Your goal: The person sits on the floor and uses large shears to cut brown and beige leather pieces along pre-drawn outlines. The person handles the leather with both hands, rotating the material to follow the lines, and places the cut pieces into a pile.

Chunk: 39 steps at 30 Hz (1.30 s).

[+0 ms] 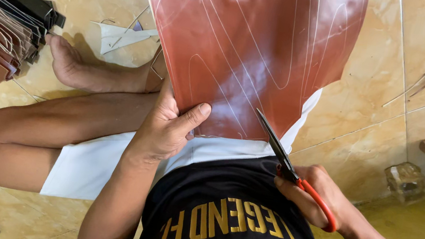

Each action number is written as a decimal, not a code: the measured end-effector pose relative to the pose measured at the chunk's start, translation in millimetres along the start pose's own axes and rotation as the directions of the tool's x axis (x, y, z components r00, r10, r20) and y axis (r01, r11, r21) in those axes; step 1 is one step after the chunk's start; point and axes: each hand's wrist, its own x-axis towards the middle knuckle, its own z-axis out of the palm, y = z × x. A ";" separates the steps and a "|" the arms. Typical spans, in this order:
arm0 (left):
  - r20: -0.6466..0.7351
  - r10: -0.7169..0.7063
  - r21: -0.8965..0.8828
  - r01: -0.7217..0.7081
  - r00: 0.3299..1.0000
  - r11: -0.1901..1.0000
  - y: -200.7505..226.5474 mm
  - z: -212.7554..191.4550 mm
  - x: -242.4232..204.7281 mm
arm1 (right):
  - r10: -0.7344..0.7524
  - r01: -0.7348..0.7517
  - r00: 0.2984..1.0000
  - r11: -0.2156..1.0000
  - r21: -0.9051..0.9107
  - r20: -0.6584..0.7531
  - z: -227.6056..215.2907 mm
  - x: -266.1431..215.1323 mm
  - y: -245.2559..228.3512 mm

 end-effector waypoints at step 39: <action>-0.052 0.108 0.271 -0.091 0.993 0.958 20.4 15.2 -19.5 | 0.064 -0.061 0.994 0.997 -0.037 0.086 -10.0 4.9 -57.4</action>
